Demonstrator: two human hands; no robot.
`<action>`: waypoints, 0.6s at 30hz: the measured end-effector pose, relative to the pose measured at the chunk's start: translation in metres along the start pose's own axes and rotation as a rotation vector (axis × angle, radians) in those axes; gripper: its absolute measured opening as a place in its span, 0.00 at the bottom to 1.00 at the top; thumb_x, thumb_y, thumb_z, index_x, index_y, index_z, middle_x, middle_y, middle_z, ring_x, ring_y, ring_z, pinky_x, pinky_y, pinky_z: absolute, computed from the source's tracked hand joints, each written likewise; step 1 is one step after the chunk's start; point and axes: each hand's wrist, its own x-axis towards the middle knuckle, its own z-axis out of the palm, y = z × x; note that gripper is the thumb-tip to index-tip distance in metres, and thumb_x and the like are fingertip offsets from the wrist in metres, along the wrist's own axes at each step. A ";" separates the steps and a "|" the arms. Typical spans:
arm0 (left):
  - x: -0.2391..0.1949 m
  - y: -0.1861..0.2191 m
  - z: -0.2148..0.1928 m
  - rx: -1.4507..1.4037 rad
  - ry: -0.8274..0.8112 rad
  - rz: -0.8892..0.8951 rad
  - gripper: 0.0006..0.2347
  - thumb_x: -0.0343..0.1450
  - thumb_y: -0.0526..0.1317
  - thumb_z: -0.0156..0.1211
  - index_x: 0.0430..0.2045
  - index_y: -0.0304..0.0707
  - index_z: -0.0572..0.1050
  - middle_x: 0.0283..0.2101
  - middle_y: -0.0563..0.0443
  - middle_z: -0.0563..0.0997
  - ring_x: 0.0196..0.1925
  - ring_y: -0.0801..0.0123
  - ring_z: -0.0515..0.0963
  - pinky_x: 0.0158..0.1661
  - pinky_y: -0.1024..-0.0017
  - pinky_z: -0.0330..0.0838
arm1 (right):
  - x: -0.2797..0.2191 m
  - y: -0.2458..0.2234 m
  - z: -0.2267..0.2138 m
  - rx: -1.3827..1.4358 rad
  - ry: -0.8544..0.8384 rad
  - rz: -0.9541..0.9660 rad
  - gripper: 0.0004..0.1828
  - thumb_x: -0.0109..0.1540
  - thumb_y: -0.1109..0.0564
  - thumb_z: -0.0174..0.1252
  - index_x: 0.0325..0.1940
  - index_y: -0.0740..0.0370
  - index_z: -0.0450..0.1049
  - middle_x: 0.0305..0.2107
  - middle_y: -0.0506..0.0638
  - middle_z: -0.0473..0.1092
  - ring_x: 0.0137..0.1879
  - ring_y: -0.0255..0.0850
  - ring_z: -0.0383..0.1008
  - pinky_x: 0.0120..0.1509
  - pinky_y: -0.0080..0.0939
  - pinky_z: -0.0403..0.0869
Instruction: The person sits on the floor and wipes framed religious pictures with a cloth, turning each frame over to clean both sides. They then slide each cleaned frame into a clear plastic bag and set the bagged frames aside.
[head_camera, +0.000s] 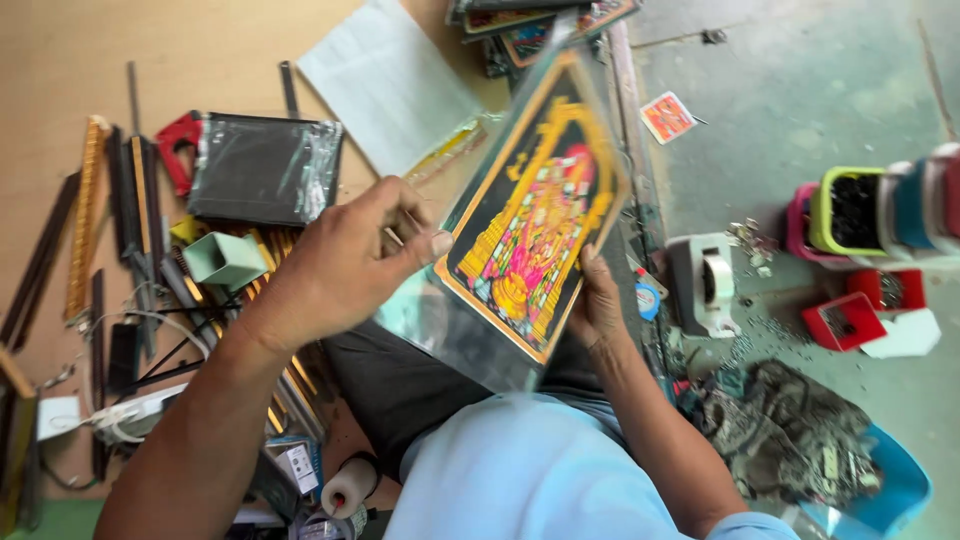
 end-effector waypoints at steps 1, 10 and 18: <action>0.000 -0.004 -0.001 0.008 0.009 -0.008 0.11 0.71 0.44 0.60 0.35 0.33 0.73 0.27 0.46 0.83 0.27 0.66 0.84 0.31 0.66 0.76 | 0.002 -0.002 0.003 0.005 -0.010 0.010 0.24 0.67 0.48 0.62 0.61 0.65 0.70 0.52 0.60 0.75 0.55 0.47 0.78 0.63 0.54 0.75; -0.001 -0.008 0.001 -0.142 0.076 -0.127 0.08 0.67 0.41 0.68 0.32 0.36 0.84 0.25 0.53 0.85 0.27 0.76 0.82 0.31 0.75 0.78 | -0.001 -0.014 0.014 0.006 -0.018 -0.209 0.22 0.68 0.52 0.60 0.64 0.61 0.68 0.59 0.50 0.73 0.65 0.42 0.73 0.74 0.50 0.70; -0.014 0.020 -0.002 0.126 0.334 0.346 0.05 0.70 0.36 0.67 0.35 0.37 0.84 0.35 0.48 0.86 0.34 0.65 0.85 0.36 0.70 0.77 | -0.001 -0.007 -0.042 -0.067 -0.117 -0.178 0.23 0.66 0.52 0.65 0.62 0.60 0.70 0.58 0.49 0.73 0.66 0.43 0.73 0.74 0.47 0.69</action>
